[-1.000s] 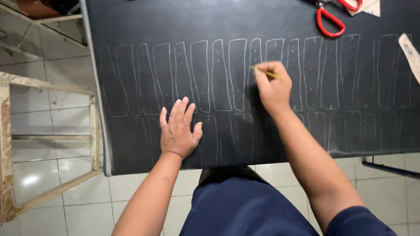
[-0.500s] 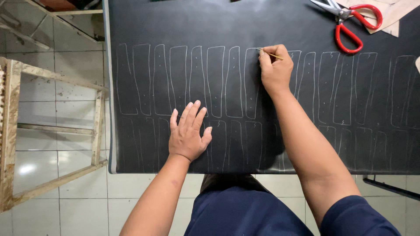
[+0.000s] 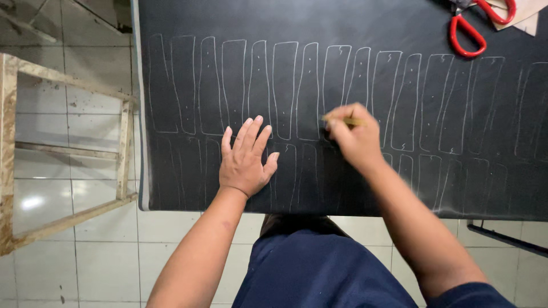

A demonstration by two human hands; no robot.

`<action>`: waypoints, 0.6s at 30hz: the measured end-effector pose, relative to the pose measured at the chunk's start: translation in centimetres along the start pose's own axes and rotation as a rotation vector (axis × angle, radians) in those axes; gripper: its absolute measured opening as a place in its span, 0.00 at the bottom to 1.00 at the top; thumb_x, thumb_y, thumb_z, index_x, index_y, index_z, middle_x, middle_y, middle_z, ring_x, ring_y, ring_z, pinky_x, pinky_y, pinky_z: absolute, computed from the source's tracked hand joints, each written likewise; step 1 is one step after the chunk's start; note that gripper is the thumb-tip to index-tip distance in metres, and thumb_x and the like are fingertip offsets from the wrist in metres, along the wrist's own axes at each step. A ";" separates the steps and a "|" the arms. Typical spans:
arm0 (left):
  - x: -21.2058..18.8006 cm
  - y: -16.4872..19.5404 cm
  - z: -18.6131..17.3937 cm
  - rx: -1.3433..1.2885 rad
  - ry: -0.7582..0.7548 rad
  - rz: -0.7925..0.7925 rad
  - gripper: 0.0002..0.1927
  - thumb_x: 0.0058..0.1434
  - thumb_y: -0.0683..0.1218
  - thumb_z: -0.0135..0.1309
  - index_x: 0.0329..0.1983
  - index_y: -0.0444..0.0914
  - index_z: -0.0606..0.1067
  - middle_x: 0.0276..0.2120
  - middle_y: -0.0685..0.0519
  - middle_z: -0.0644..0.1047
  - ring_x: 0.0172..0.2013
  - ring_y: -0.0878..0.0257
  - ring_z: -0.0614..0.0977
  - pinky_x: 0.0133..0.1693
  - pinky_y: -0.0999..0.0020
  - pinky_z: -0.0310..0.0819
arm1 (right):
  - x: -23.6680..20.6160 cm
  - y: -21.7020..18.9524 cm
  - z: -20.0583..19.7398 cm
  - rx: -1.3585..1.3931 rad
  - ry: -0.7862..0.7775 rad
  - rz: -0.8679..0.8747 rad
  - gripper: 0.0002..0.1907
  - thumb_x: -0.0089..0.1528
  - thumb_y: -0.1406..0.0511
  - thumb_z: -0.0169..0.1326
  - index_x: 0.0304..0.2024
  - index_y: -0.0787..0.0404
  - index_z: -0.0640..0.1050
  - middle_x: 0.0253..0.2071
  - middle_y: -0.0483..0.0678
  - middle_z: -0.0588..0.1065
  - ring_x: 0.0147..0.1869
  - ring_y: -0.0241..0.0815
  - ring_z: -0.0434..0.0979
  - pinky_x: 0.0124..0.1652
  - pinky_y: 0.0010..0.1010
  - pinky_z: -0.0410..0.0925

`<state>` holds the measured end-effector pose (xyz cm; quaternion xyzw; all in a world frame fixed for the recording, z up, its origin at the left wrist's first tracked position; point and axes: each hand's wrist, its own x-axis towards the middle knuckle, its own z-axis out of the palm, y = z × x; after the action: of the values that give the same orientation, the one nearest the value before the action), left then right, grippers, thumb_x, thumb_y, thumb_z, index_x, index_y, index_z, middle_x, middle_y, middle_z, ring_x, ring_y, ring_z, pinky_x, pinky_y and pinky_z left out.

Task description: The person uses a wooden template and a pencil to trace outlines onto a large black fabric laid on a table. They reposition the template multiple times to create a series of identical shapes. The person also uses scissors to trim a small wooden stick and briefly adjusts the fabric.

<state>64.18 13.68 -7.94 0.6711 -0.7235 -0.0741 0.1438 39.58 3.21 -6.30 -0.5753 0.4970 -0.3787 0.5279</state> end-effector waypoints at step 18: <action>0.1 -0.4 0.2 -0.002 -0.052 -0.011 0.32 0.64 0.62 0.51 0.71 0.52 0.66 0.73 0.52 0.60 0.73 0.56 0.59 0.70 0.40 0.43 | -3.5 1.9 2.0 -0.264 -0.057 -0.231 0.04 0.63 0.74 0.55 0.41 0.65 0.76 0.42 0.47 0.79 0.45 0.34 0.80 0.46 0.25 0.72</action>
<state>64.47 13.54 -8.24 0.6727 -0.7232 -0.0933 0.1252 40.36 7.13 -8.20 -0.7031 0.4580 -0.3519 0.4148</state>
